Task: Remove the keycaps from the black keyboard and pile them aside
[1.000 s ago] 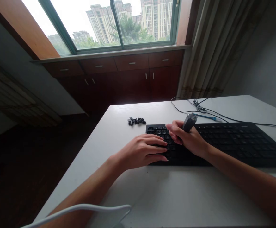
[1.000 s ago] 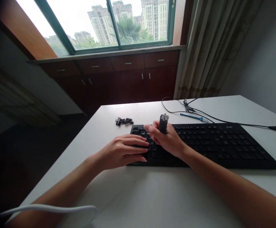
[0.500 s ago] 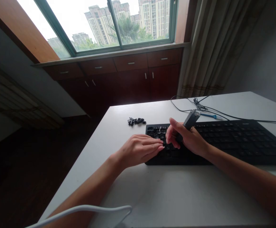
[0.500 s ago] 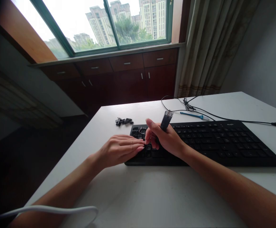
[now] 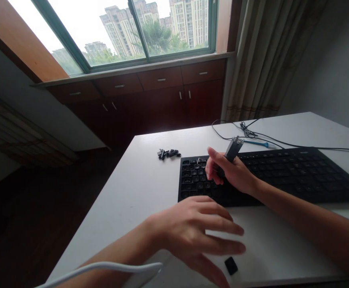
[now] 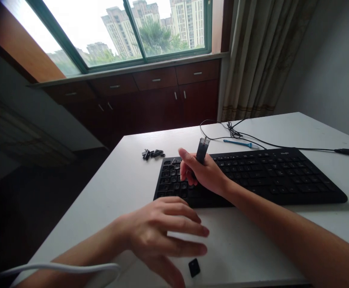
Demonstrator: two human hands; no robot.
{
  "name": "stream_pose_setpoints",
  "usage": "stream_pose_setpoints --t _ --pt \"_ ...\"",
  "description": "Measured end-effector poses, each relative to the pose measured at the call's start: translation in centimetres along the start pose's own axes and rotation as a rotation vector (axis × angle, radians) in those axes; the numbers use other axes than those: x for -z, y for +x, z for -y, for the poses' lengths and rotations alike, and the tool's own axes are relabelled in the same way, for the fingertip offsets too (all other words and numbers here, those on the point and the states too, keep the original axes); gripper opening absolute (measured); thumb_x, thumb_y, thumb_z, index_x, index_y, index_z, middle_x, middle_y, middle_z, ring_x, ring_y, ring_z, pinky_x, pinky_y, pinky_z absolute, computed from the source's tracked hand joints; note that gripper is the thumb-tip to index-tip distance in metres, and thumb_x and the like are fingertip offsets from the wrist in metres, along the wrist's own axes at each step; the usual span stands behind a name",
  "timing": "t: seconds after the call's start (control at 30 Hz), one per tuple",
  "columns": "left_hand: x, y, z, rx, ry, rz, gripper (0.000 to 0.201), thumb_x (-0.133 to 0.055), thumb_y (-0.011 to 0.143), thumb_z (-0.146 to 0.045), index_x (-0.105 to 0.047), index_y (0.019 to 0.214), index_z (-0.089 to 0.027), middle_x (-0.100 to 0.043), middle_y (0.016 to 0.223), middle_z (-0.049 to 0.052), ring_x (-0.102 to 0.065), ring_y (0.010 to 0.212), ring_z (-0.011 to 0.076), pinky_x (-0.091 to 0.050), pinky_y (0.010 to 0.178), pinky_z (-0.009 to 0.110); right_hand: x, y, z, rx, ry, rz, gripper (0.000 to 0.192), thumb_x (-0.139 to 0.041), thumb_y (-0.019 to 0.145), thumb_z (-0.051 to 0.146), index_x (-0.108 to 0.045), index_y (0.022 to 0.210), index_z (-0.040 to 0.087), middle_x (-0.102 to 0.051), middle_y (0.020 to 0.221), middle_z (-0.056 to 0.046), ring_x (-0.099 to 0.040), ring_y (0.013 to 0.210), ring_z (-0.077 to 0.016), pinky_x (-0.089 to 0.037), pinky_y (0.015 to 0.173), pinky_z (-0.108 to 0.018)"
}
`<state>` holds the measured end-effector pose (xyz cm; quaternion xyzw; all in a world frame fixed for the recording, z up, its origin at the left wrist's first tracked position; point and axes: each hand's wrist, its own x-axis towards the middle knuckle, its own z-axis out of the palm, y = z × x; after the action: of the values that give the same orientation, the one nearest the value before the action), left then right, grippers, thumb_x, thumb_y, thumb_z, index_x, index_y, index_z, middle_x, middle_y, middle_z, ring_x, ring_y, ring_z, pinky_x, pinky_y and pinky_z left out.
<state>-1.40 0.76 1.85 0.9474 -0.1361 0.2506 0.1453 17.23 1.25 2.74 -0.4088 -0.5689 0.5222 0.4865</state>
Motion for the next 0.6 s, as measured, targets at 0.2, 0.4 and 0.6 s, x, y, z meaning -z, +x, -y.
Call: stream_pose_setpoints --t 0.2,0.4,0.6 --pt "-1.4 0.5 -0.8 -0.001 -0.055 0.083 0.016 -0.067 0.094 -0.039 -0.075 0.094 -0.025 -0.077 0.111 -0.008 -0.071 0.092 0.0124 -0.060 0.078 0.027 0.0 0.0 0.1 -0.001 0.006 0.011 0.062 -0.047 0.095 0.066 -0.062 0.061 0.017 -0.062 0.057 -0.002 -0.050 0.043 -0.0103 -0.036 0.041 -0.023" --pt "1.6 -1.0 1.2 0.134 0.032 -0.168 0.021 -0.071 0.092 -0.023 -0.072 0.112 -0.016 -0.078 0.107 0.006 -0.073 0.087 0.0147 -0.062 0.080 0.027 0.3 0.2 -0.3 -0.007 0.119 -0.058 0.060 -0.049 0.096 0.063 -0.062 0.061 0.016 -0.060 0.057 -0.001 -0.049 0.044 -0.0099 -0.035 0.041 -0.023" --pt "4.8 -5.4 5.3 0.665 0.348 -0.628 0.027 -0.073 0.089 -0.021 -0.072 0.116 -0.021 -0.075 0.115 0.006 -0.073 0.094 0.0177 -0.062 0.088 0.034 0.4 0.1 -0.3 -0.037 0.134 -0.081 0.057 -0.051 0.094 0.064 -0.065 0.067 0.016 -0.062 0.061 -0.002 -0.051 0.047 -0.0106 -0.037 0.041 -0.022"
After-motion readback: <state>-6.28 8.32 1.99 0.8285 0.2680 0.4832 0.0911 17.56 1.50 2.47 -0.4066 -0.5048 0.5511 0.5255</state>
